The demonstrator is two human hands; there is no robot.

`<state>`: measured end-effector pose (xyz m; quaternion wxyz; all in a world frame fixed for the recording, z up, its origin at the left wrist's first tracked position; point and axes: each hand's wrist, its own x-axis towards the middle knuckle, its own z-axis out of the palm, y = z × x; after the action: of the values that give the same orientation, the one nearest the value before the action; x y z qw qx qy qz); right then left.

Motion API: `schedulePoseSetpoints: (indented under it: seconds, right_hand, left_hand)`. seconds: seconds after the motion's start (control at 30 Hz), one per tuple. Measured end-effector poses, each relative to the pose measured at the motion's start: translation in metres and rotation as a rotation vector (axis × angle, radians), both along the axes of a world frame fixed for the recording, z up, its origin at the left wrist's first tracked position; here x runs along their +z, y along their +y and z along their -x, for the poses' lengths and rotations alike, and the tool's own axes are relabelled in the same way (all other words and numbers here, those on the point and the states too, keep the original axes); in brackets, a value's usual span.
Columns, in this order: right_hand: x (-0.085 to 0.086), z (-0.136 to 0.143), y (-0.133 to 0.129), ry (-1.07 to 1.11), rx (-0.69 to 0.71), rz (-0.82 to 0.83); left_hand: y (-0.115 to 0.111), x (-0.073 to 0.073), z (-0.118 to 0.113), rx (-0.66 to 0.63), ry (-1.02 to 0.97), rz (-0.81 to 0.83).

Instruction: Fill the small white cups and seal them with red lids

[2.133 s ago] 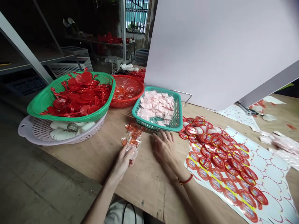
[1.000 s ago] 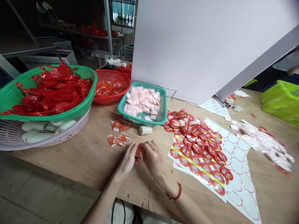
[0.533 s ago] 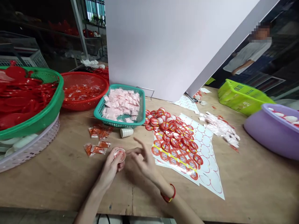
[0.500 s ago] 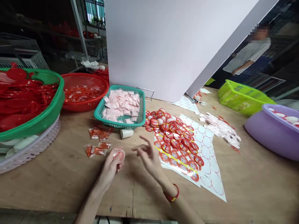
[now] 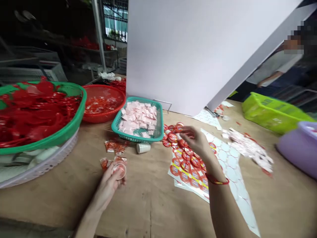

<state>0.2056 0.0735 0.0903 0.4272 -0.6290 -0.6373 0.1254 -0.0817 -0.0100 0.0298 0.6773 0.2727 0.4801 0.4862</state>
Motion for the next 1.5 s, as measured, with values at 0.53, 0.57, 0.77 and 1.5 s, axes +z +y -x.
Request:
schedulePoseSetpoints:
  seconds: [0.53,0.57,0.77,1.5]
  right_hand:
    - [-0.099,-0.030,-0.096,-0.437,-0.138,0.215]
    - [-0.099,-0.030,-0.097,-0.420,-0.146,0.200]
    - [-0.081,0.009,-0.119,-0.179,0.025,0.062]
    - [-0.086,0.058,-0.155,0.463,0.160,0.006]
  left_hand:
    - [-0.007,0.000,-0.083,-0.328,-0.195,0.104]
    - [-0.007,0.000,-0.087,-0.339,-0.191,0.095]
    - [-0.009,-0.006,-0.103,-0.350,-0.148,0.085]
    - [-0.023,-0.001,-0.100,-0.345,0.009,-0.288]
